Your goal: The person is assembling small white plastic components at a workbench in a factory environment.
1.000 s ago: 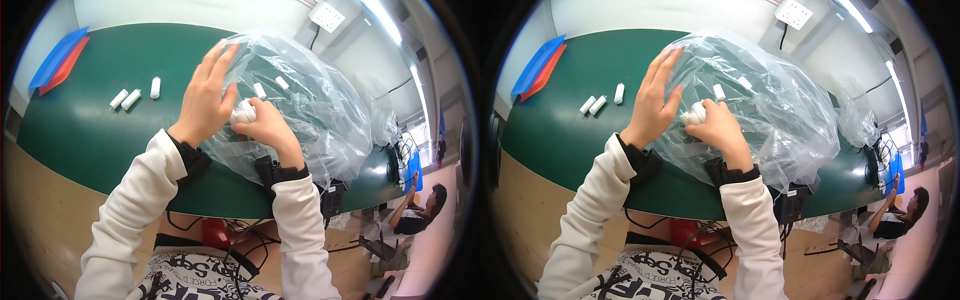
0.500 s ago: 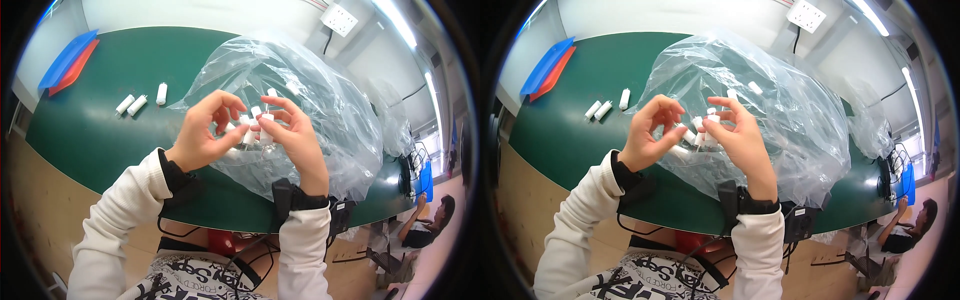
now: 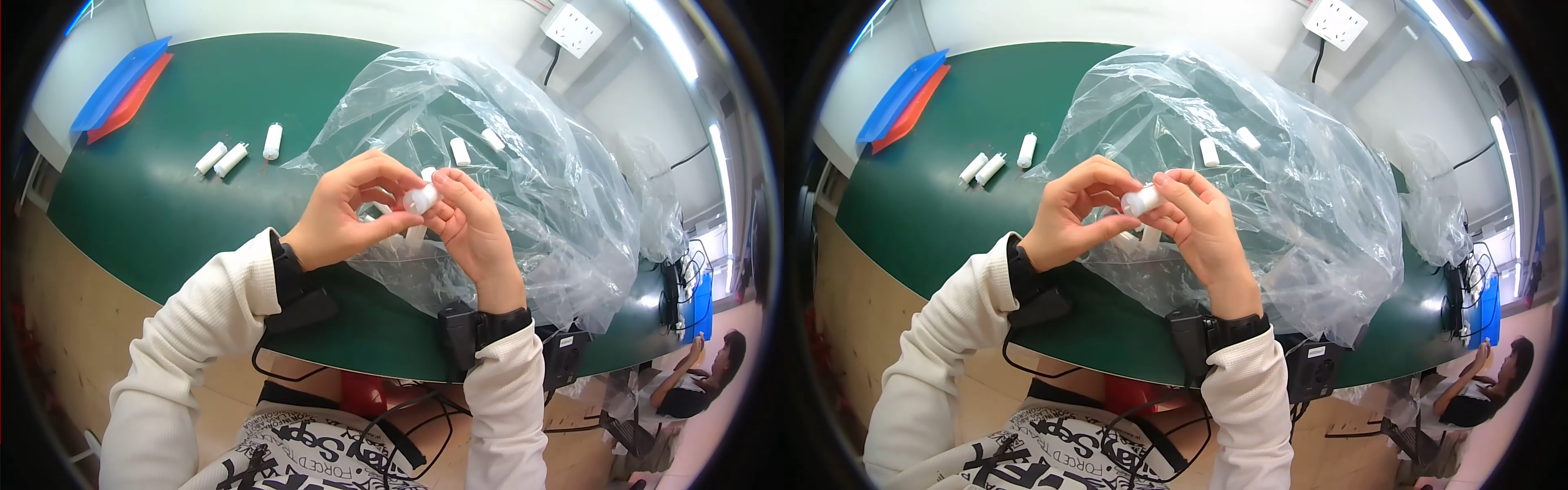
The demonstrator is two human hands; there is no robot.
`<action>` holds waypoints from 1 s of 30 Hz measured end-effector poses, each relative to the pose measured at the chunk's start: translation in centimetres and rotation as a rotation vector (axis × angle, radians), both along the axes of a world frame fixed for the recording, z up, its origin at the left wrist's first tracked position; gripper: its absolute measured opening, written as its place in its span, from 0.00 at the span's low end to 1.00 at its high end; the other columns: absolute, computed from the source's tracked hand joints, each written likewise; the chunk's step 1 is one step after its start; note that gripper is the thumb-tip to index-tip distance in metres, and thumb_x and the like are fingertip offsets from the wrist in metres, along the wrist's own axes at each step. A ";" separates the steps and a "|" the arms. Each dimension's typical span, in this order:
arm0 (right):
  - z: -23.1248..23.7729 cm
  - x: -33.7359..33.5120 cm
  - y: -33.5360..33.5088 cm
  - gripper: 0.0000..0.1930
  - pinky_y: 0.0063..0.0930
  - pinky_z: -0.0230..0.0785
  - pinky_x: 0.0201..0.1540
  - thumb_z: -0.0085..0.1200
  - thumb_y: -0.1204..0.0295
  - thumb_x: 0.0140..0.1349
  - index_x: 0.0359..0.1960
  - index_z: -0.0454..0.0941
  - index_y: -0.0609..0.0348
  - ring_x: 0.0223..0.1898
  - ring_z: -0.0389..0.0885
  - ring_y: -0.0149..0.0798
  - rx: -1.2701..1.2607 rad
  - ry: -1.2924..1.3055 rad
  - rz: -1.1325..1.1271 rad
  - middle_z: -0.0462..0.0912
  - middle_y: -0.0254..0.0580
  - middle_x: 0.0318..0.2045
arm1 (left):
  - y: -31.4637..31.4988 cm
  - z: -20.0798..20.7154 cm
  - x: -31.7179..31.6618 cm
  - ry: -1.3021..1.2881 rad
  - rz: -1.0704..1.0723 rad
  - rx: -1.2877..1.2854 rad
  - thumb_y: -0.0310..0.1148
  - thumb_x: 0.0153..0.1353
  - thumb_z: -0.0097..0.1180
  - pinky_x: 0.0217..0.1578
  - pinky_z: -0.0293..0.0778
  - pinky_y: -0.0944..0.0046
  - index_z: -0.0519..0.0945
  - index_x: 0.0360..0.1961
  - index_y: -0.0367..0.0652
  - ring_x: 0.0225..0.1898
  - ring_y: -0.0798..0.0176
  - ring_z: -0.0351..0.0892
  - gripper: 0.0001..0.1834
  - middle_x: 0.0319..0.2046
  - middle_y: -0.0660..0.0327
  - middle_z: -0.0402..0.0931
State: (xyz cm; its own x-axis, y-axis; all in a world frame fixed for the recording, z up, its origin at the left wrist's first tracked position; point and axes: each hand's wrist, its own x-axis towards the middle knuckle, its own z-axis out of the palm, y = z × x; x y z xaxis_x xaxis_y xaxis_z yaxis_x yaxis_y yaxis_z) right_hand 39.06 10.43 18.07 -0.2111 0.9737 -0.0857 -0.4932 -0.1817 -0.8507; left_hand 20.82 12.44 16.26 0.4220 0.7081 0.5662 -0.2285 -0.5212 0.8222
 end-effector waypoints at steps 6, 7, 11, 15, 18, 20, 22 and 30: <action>1.2 0.3 -0.5 0.15 0.25 0.70 0.34 0.39 0.65 0.63 0.38 0.74 0.65 0.31 0.77 0.32 0.190 -0.390 0.122 0.78 0.39 0.30 | -0.3 0.4 0.2 -0.021 0.090 -0.016 0.26 0.53 0.60 0.37 0.75 0.71 0.79 0.43 0.39 0.37 0.68 0.76 0.14 0.35 0.61 0.73; 1.0 0.3 -0.4 0.15 0.25 0.70 0.34 0.39 0.65 0.63 0.38 0.74 0.65 0.31 0.77 0.32 0.189 -0.388 0.123 0.78 0.39 0.30 | -0.3 0.4 0.2 0.024 0.118 0.029 0.27 0.53 0.61 0.36 0.74 0.71 0.79 0.42 0.40 0.36 0.69 0.76 0.14 0.35 0.61 0.74; 0.6 -0.1 -0.8 0.19 0.21 0.66 0.27 0.39 0.59 0.63 0.33 0.75 0.64 0.25 0.74 0.28 0.217 -0.413 0.153 0.76 0.39 0.26 | -0.4 0.2 0.1 0.115 0.159 0.117 0.28 0.51 0.62 0.32 0.70 0.71 0.80 0.41 0.42 0.34 0.69 0.75 0.14 0.33 0.63 0.74; 1.9 -0.9 -1.4 0.19 0.23 0.63 0.23 0.40 0.57 0.60 0.31 0.73 0.62 0.21 0.70 0.28 0.072 -0.475 0.287 0.73 0.35 0.22 | -0.6 0.0 0.2 0.132 0.150 0.096 0.28 0.50 0.63 0.32 0.70 0.71 0.80 0.42 0.42 0.34 0.69 0.74 0.15 0.33 0.63 0.74; 1.1 -1.1 -1.4 0.19 0.23 0.62 0.21 0.37 0.55 0.60 0.30 0.71 0.60 0.19 0.68 0.29 0.003 -0.216 0.272 0.70 0.34 0.20 | -0.5 0.4 0.2 0.140 0.125 0.106 0.30 0.49 0.64 0.33 0.69 0.70 0.80 0.42 0.43 0.35 0.69 0.73 0.16 0.34 0.64 0.73; 0.8 -1.3 -1.5 0.20 0.24 0.62 0.21 0.35 0.55 0.60 0.28 0.70 0.60 0.19 0.68 0.30 -0.024 -0.089 0.272 0.70 0.34 0.20 | -0.7 0.6 0.3 0.188 0.120 0.130 0.32 0.48 0.64 0.36 0.69 0.69 0.80 0.42 0.44 0.37 0.68 0.71 0.18 0.34 0.64 0.71; 0.9 -1.7 -1.6 0.20 0.25 0.62 0.20 0.33 0.55 0.60 0.27 0.70 0.59 0.19 0.68 0.30 -0.044 0.035 0.267 0.69 0.34 0.19 | -0.7 0.6 0.2 0.180 0.123 0.098 0.33 0.48 0.64 0.37 0.68 0.69 0.80 0.43 0.44 0.38 0.68 0.71 0.18 0.34 0.64 0.70; -0.5 -1.9 -1.4 0.23 0.28 0.62 0.15 0.28 0.51 0.62 0.21 0.64 0.56 0.12 0.59 0.28 -0.066 0.292 0.381 0.63 0.33 0.13 | -1.1 0.6 -0.1 0.157 0.090 0.024 0.35 0.49 0.62 0.39 0.68 0.68 0.80 0.43 0.45 0.40 0.67 0.70 0.18 0.36 0.63 0.69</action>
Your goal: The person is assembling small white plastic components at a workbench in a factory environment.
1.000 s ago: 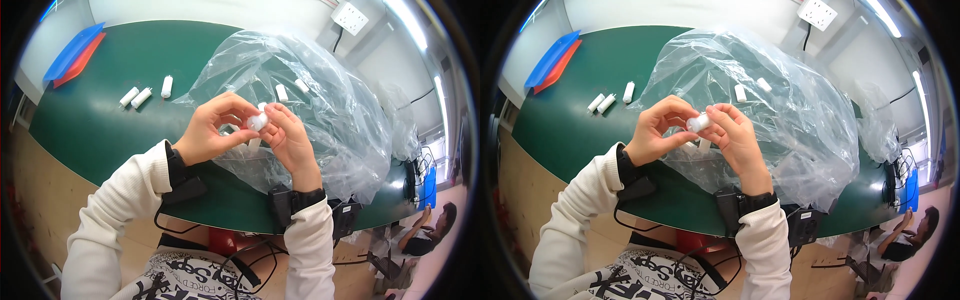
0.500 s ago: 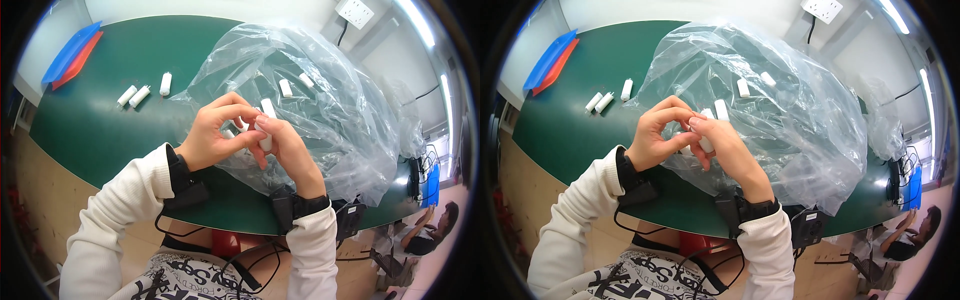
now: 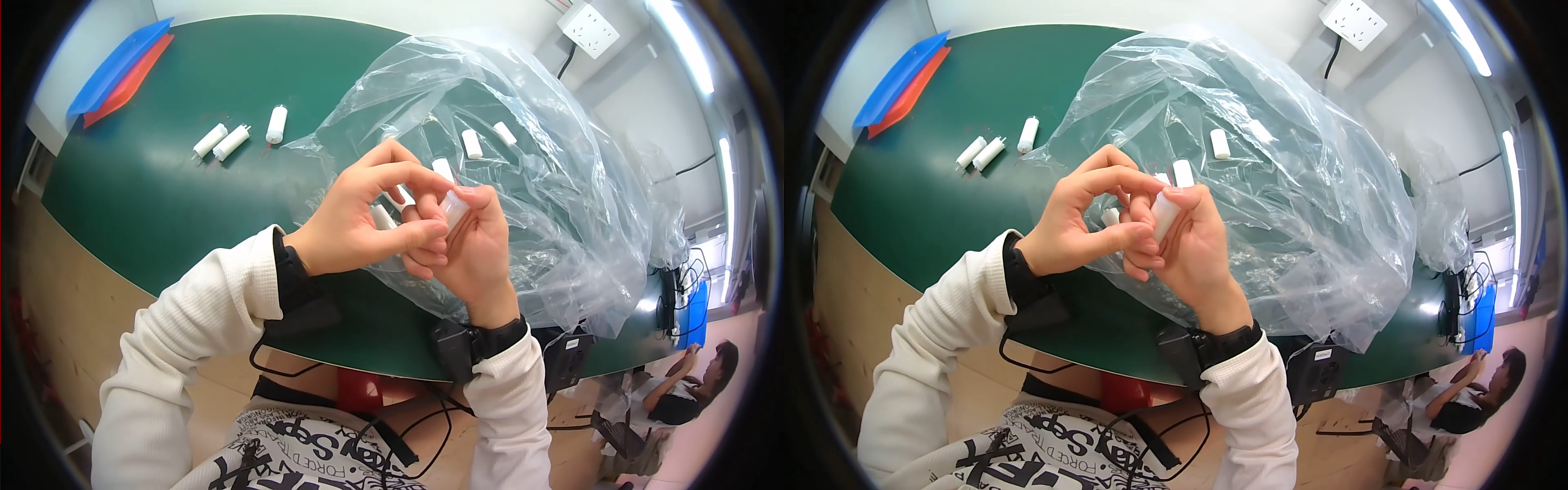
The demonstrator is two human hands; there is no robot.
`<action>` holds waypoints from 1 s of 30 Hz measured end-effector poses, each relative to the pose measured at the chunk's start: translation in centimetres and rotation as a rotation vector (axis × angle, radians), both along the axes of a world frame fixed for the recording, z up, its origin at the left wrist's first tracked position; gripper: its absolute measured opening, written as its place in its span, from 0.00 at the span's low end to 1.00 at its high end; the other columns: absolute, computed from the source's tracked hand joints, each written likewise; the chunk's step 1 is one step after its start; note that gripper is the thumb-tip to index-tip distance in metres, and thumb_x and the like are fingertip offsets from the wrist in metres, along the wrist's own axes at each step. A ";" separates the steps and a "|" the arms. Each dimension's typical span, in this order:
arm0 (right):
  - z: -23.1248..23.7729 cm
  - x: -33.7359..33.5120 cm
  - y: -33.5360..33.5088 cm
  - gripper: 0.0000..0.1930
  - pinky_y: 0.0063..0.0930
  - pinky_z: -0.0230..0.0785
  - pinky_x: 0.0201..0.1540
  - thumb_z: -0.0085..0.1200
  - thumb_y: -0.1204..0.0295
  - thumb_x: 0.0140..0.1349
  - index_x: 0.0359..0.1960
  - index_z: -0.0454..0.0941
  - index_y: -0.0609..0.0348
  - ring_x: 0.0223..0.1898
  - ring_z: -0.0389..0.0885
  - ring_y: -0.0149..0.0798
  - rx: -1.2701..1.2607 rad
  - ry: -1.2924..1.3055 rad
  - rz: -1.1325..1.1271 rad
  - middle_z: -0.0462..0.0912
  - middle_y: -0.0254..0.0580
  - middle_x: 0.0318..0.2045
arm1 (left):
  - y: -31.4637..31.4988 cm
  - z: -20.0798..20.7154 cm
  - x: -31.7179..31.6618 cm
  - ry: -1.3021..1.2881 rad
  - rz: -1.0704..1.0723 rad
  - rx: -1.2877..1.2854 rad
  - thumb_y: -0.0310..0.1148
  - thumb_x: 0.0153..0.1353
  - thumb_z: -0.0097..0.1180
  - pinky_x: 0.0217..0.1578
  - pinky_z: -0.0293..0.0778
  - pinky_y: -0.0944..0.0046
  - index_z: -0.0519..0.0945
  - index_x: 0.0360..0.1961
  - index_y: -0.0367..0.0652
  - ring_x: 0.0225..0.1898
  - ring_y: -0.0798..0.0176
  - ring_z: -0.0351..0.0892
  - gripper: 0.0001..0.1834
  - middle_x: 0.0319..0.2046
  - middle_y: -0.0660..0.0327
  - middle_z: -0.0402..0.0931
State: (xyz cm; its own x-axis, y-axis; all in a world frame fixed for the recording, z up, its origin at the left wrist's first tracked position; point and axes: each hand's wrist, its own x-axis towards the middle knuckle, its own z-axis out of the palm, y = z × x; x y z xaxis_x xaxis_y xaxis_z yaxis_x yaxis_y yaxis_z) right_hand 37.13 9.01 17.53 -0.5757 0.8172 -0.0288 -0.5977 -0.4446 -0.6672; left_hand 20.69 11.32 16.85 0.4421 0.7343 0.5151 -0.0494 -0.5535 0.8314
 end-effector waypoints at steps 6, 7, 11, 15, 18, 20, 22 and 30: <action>1.0 -0.2 -0.1 0.24 0.27 0.65 0.17 0.27 0.51 0.64 0.29 0.69 0.59 0.14 0.60 0.28 -0.003 0.006 0.011 0.69 0.36 0.21 | 0.2 -0.3 0.1 -0.049 0.009 -0.030 0.36 0.50 0.61 0.39 0.68 0.67 0.79 0.43 0.43 0.40 0.67 0.70 0.18 0.36 0.62 0.69; 1.3 -0.5 -0.2 0.24 0.27 0.65 0.17 0.27 0.51 0.64 0.29 0.69 0.59 0.14 0.60 0.28 -0.004 0.008 0.014 0.69 0.36 0.21 | 0.3 -0.5 0.1 -0.045 0.025 -0.055 0.36 0.50 0.61 0.39 0.69 0.67 0.79 0.44 0.43 0.41 0.66 0.71 0.18 0.37 0.61 0.69; 1.3 -1.2 -0.6 0.28 0.26 0.67 0.20 0.25 0.51 0.66 0.39 0.71 0.64 0.17 0.65 0.30 0.064 -0.338 -0.210 0.73 0.38 0.28 | 0.1 -0.2 0.3 -0.108 -0.033 -0.198 0.32 0.51 0.62 0.39 0.71 0.66 0.78 0.44 0.40 0.42 0.65 0.72 0.18 0.41 0.60 0.68; 1.2 -0.8 -0.3 0.28 0.26 0.67 0.18 0.26 0.52 0.66 0.40 0.72 0.66 0.16 0.66 0.30 0.148 -0.448 -0.164 0.72 0.38 0.22 | 0.6 -0.5 -0.1 -0.059 -0.076 -0.167 0.31 0.53 0.62 0.43 0.72 0.64 0.77 0.46 0.36 0.44 0.63 0.73 0.19 0.45 0.59 0.66; 1.4 -0.1 -0.4 0.27 0.26 0.64 0.15 0.28 0.53 0.66 0.39 0.72 0.66 0.12 0.63 0.30 0.071 -0.271 -0.077 0.68 0.37 0.16 | 0.5 -0.3 -0.1 -0.241 -0.264 -0.478 0.31 0.55 0.61 0.47 0.72 0.63 0.75 0.47 0.34 0.46 0.63 0.73 0.19 0.49 0.59 0.64; 1.6 -0.2 -0.5 0.27 0.26 0.63 0.14 0.29 0.52 0.66 0.39 0.72 0.66 0.11 0.61 0.30 0.068 -0.307 -0.089 0.66 0.36 0.15 | 0.6 -0.4 -0.2 -0.281 -0.334 -0.499 0.31 0.56 0.60 0.49 0.71 0.63 0.75 0.49 0.34 0.49 0.62 0.71 0.20 0.50 0.59 0.62; 1.6 -0.3 -0.6 0.26 0.26 0.61 0.13 0.29 0.52 0.65 0.38 0.72 0.66 0.10 0.60 0.30 0.066 -0.343 -0.099 0.64 0.36 0.13 | 0.8 -0.5 -0.4 -0.257 -0.346 -0.509 0.29 0.56 0.58 0.51 0.66 0.63 0.74 0.50 0.36 0.51 0.64 0.68 0.19 0.51 0.60 0.62; 0.4 0.1 -0.2 0.22 0.25 0.64 0.17 0.32 0.52 0.65 0.33 0.70 0.58 0.14 0.64 0.29 0.132 -0.388 -0.105 0.67 0.33 0.16 | 1.1 -1.3 -0.1 -0.152 -0.314 -0.417 0.32 0.57 0.59 0.47 0.71 0.65 0.73 0.53 0.35 0.46 0.66 0.72 0.23 0.48 0.60 0.58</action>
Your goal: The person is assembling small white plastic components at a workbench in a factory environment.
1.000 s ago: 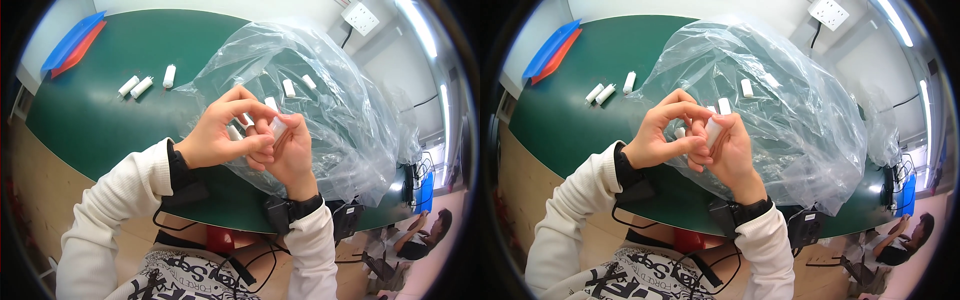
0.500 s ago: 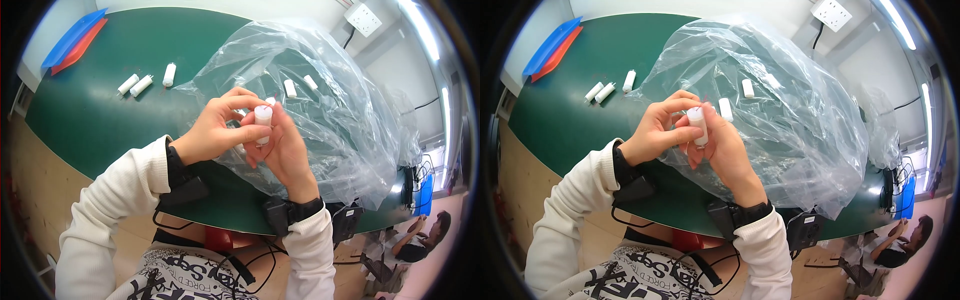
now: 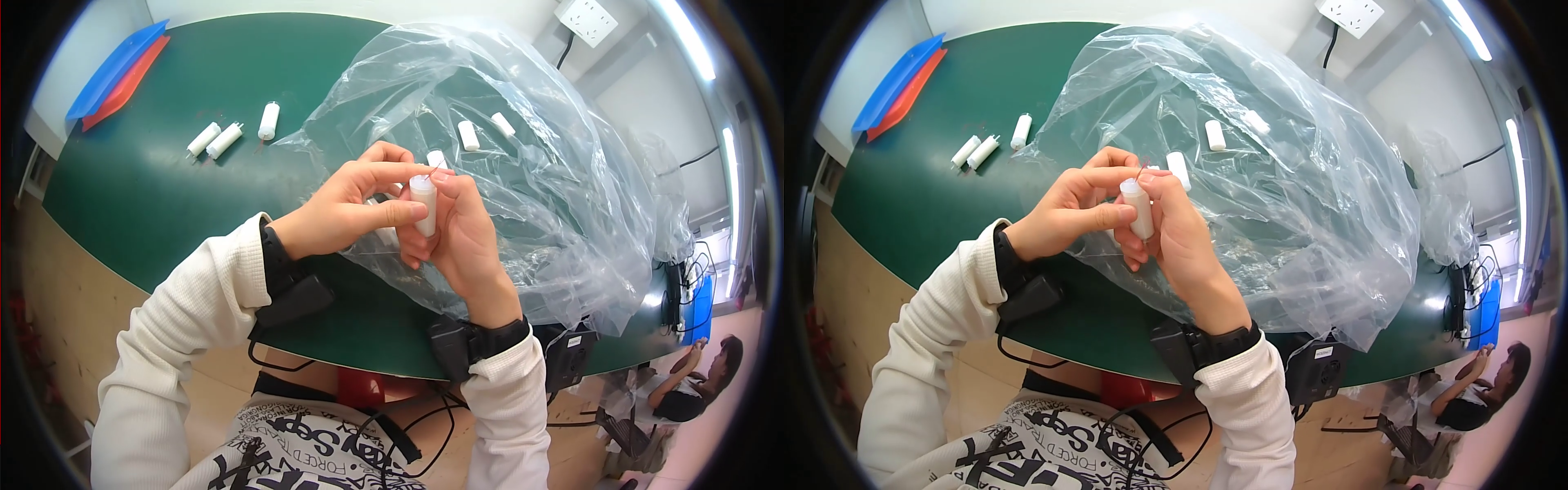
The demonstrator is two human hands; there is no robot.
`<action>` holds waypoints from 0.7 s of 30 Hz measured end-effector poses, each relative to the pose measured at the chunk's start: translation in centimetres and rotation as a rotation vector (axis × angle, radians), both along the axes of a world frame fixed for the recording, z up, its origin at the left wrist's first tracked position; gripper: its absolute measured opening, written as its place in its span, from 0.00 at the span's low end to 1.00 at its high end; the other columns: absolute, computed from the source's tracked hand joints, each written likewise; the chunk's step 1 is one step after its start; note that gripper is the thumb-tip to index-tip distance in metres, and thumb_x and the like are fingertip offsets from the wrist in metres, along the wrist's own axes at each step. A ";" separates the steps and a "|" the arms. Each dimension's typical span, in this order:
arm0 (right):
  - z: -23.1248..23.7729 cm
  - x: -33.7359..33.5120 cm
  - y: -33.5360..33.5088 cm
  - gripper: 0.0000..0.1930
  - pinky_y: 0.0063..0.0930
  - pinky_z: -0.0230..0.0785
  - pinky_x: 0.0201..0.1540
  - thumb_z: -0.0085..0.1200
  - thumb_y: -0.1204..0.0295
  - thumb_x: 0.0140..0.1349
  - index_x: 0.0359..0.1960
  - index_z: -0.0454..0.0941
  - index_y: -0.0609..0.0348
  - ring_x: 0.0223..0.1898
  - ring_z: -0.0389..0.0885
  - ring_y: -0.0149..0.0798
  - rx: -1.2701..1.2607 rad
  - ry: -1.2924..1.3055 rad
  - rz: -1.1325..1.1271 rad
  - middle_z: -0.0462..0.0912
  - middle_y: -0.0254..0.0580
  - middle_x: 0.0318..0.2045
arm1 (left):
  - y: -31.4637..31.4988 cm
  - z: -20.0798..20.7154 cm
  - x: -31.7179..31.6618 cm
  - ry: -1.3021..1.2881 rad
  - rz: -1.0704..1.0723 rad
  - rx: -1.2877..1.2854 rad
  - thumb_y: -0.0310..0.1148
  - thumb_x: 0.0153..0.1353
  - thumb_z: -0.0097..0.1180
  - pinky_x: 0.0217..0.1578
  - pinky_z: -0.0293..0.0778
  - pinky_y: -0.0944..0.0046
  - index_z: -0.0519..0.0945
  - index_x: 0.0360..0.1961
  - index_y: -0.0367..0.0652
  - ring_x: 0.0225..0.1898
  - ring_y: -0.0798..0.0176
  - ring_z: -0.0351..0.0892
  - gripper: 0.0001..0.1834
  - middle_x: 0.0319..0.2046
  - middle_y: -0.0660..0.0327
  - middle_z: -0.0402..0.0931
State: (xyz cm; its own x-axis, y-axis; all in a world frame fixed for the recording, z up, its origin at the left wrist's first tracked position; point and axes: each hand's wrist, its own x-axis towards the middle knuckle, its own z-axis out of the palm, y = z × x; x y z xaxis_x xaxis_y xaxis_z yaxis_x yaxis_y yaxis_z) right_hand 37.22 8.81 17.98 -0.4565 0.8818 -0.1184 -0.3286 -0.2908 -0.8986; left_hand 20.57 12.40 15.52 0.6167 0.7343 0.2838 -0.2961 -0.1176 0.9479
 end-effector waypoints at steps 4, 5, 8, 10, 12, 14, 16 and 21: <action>0.5 -0.8 -0.2 0.22 0.25 0.66 0.22 0.31 0.51 0.65 0.36 0.71 0.57 0.18 0.67 0.29 -0.024 -0.054 -0.128 0.71 0.36 0.21 | -0.1 0.6 0.2 -0.029 0.070 -0.060 0.30 0.56 0.58 0.43 0.72 0.66 0.74 0.49 0.36 0.42 0.68 0.74 0.19 0.45 0.60 0.67; 0.6 -1.0 -0.2 0.20 0.26 0.68 0.25 0.33 0.54 0.66 0.37 0.71 0.58 0.21 0.70 0.29 -0.002 -0.047 -0.237 0.73 0.38 0.25 | 0.1 0.7 0.1 -0.056 0.131 -0.030 0.30 0.56 0.58 0.42 0.73 0.67 0.74 0.47 0.37 0.41 0.69 0.74 0.17 0.43 0.60 0.70; 0.4 -0.3 0.4 0.15 0.24 0.70 0.30 0.40 0.61 0.65 0.39 0.71 0.60 0.25 0.75 0.29 0.115 -0.053 -0.421 0.76 0.39 0.27 | 0.6 0.4 -0.1 -0.048 0.293 0.032 0.28 0.54 0.60 0.42 0.73 0.69 0.74 0.43 0.38 0.41 0.70 0.74 0.15 0.41 0.62 0.74; 0.0 0.7 0.9 0.09 0.22 0.71 0.33 0.49 0.71 0.62 0.39 0.72 0.63 0.28 0.78 0.29 0.299 -0.106 -0.501 0.78 0.41 0.28 | 0.6 0.5 0.1 -0.051 0.382 0.071 0.25 0.53 0.61 0.42 0.73 0.70 0.75 0.42 0.39 0.41 0.71 0.74 0.15 0.41 0.62 0.75; -0.3 0.8 1.0 0.09 0.22 0.71 0.34 0.49 0.72 0.62 0.39 0.73 0.64 0.28 0.78 0.29 0.327 -0.150 -0.496 0.79 0.42 0.28 | 0.6 0.5 0.1 -0.052 0.389 0.068 0.24 0.53 0.61 0.42 0.74 0.71 0.75 0.42 0.38 0.40 0.71 0.75 0.15 0.41 0.62 0.75; -0.2 0.9 1.0 0.09 0.22 0.71 0.35 0.49 0.72 0.62 0.40 0.73 0.65 0.28 0.78 0.29 0.353 -0.195 -0.492 0.79 0.43 0.29 | 0.7 0.5 0.0 -0.054 0.393 0.063 0.23 0.53 0.60 0.42 0.74 0.71 0.75 0.42 0.38 0.40 0.71 0.75 0.15 0.40 0.62 0.75; -0.1 1.4 1.1 0.09 0.22 0.72 0.36 0.50 0.73 0.61 0.40 0.74 0.66 0.30 0.79 0.29 0.257 -0.180 -0.429 0.80 0.45 0.30 | 0.7 0.5 -0.1 -0.062 0.373 0.040 0.23 0.53 0.60 0.42 0.74 0.72 0.75 0.42 0.38 0.39 0.70 0.76 0.14 0.40 0.61 0.75; -0.2 2.2 1.3 0.10 0.23 0.73 0.39 0.51 0.73 0.61 0.41 0.74 0.67 0.32 0.79 0.31 0.198 -0.189 -0.378 0.79 0.43 0.32 | 0.9 0.2 -0.2 -0.049 0.324 0.023 0.23 0.53 0.60 0.42 0.74 0.70 0.75 0.41 0.37 0.40 0.69 0.77 0.14 0.39 0.61 0.76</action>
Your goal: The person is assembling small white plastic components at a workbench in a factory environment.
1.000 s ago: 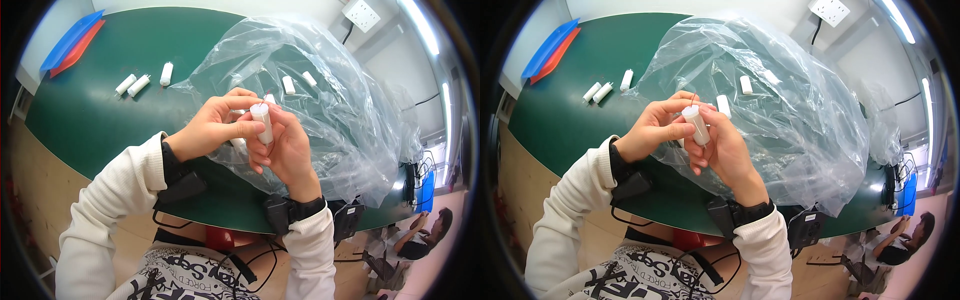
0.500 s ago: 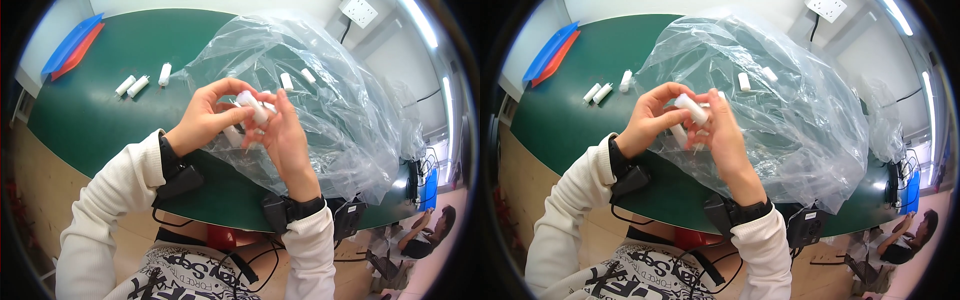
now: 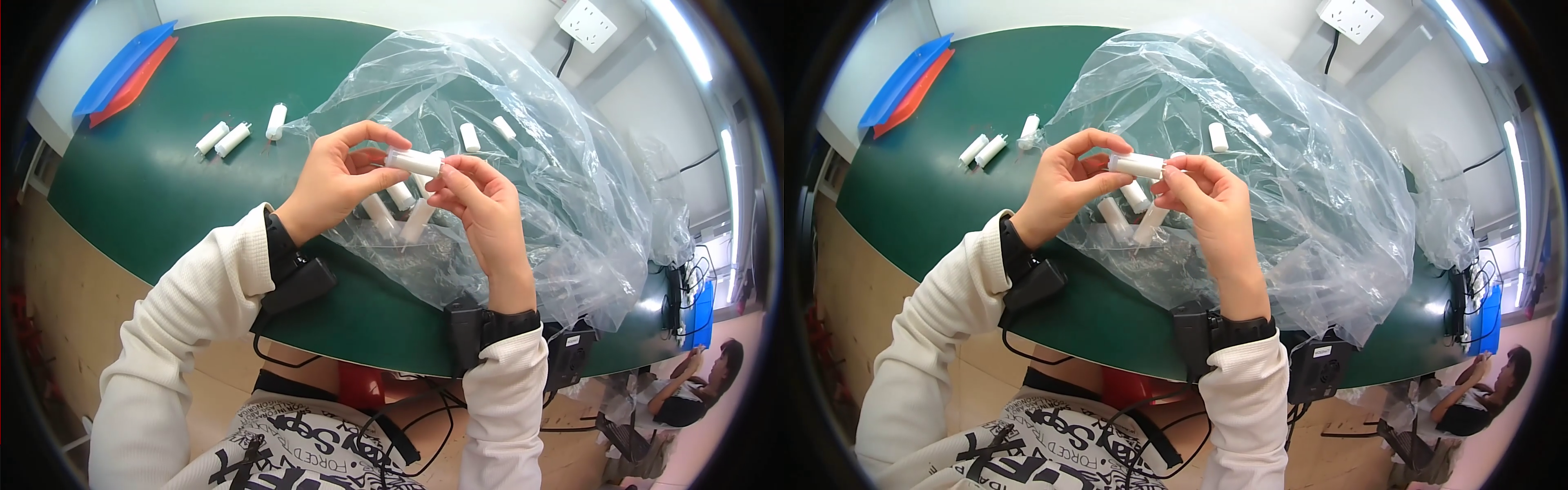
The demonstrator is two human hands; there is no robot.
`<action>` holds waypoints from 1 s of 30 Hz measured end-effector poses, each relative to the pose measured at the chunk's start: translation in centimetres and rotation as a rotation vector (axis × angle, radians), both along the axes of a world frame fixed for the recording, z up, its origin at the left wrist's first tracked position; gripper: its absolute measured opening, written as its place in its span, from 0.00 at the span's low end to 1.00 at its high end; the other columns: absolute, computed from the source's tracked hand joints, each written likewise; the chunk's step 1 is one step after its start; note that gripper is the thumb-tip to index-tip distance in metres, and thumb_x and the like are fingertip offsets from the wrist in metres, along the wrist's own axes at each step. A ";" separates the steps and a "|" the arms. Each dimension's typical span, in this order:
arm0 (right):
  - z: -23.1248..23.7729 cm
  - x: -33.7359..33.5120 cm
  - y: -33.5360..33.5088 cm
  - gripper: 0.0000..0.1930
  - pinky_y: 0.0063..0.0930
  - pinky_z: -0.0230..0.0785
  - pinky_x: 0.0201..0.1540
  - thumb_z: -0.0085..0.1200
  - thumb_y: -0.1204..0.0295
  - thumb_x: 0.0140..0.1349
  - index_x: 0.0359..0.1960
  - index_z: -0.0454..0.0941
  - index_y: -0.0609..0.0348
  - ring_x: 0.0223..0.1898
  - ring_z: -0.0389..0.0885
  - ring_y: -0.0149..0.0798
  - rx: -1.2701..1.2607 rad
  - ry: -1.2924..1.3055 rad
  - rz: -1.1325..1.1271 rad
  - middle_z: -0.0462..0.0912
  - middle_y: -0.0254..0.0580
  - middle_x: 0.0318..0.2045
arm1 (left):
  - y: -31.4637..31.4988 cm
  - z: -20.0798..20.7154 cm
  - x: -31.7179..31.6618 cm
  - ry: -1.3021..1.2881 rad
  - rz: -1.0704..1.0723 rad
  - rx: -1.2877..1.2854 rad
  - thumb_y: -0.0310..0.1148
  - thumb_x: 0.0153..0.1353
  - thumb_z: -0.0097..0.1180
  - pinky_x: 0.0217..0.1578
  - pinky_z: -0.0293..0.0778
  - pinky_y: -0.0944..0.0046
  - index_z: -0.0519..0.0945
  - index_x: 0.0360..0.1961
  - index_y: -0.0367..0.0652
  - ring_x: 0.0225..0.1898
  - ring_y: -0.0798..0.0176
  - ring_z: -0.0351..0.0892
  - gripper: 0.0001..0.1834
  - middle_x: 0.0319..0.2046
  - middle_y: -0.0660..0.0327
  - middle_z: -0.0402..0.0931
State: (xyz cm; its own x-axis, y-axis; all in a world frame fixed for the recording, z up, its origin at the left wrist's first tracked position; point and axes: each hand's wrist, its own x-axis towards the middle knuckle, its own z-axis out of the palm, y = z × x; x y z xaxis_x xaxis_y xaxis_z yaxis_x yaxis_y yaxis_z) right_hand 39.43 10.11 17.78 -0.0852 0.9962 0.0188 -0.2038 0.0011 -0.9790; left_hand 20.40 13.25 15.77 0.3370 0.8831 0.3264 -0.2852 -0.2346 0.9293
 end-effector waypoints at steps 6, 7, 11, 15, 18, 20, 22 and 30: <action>0.0 0.3 -0.1 0.10 0.21 0.74 0.37 0.57 0.71 0.58 0.38 0.77 0.66 0.33 0.80 0.30 -0.014 0.005 0.023 0.81 0.41 0.32 | -0.1 -0.2 -0.1 0.033 -0.020 -0.015 0.22 0.52 0.61 0.43 0.74 0.69 0.75 0.39 0.37 0.40 0.67 0.79 0.13 0.37 0.61 0.77; -0.1 0.3 -0.1 0.10 0.21 0.73 0.37 0.57 0.71 0.57 0.38 0.77 0.65 0.33 0.80 0.30 -0.014 0.013 0.022 0.81 0.41 0.31 | -0.1 -0.2 -0.1 0.033 -0.015 -0.001 0.22 0.52 0.62 0.42 0.74 0.68 0.76 0.39 0.37 0.39 0.66 0.79 0.13 0.37 0.61 0.77; -0.2 0.0 0.1 0.10 0.20 0.72 0.35 0.57 0.71 0.58 0.38 0.77 0.65 0.30 0.78 0.28 -0.016 0.019 0.040 0.80 0.40 0.29 | -0.2 0.0 -0.3 0.056 0.008 0.015 0.22 0.52 0.61 0.42 0.74 0.68 0.75 0.39 0.37 0.39 0.67 0.79 0.13 0.37 0.60 0.77; -0.2 -0.5 0.4 0.09 0.18 0.67 0.30 0.55 0.71 0.59 0.36 0.76 0.64 0.24 0.73 0.25 0.075 0.126 -0.104 0.79 0.36 0.25 | 0.1 2.3 -0.9 0.020 0.343 0.439 0.20 0.51 0.59 0.40 0.73 0.69 0.75 0.38 0.39 0.41 0.68 0.76 0.12 0.38 0.63 0.75; -0.4 0.6 0.4 0.07 0.17 0.64 0.28 0.53 0.71 0.60 0.34 0.76 0.63 0.22 0.71 0.23 0.121 0.035 -0.246 0.77 0.33 0.22 | 1.9 3.7 -3.1 0.120 0.835 0.774 0.22 0.50 0.59 0.37 0.71 0.67 0.75 0.37 0.42 0.40 0.66 0.74 0.12 0.37 0.65 0.74; -0.5 0.4 0.4 0.07 0.16 0.62 0.26 0.53 0.70 0.59 0.32 0.76 0.62 0.21 0.69 0.22 0.224 -0.405 -0.399 0.76 0.31 0.21 | 2.9 3.7 -5.4 0.280 1.100 0.838 0.24 0.49 0.58 0.37 0.69 0.65 0.75 0.36 0.44 0.39 0.65 0.73 0.11 0.36 0.65 0.73; -1.0 0.6 0.5 0.08 0.17 0.60 0.24 0.54 0.69 0.56 0.30 0.75 0.62 0.20 0.68 0.22 0.216 -0.513 -0.380 0.75 0.30 0.19 | 3.5 3.0 -6.8 0.907 1.119 0.553 0.30 0.48 0.57 0.39 0.64 0.60 0.76 0.37 0.49 0.37 0.60 0.72 0.12 0.34 0.64 0.72; -0.2 0.0 -0.4 0.14 0.26 0.64 0.23 0.58 0.66 0.51 0.36 0.73 0.61 0.18 0.73 0.32 0.107 -0.895 -0.068 0.75 0.37 0.16 | 2.2 1.5 -6.0 1.578 0.587 0.335 0.38 0.46 0.58 0.39 0.62 0.59 0.73 0.30 0.47 0.34 0.56 0.73 0.11 0.27 0.62 0.75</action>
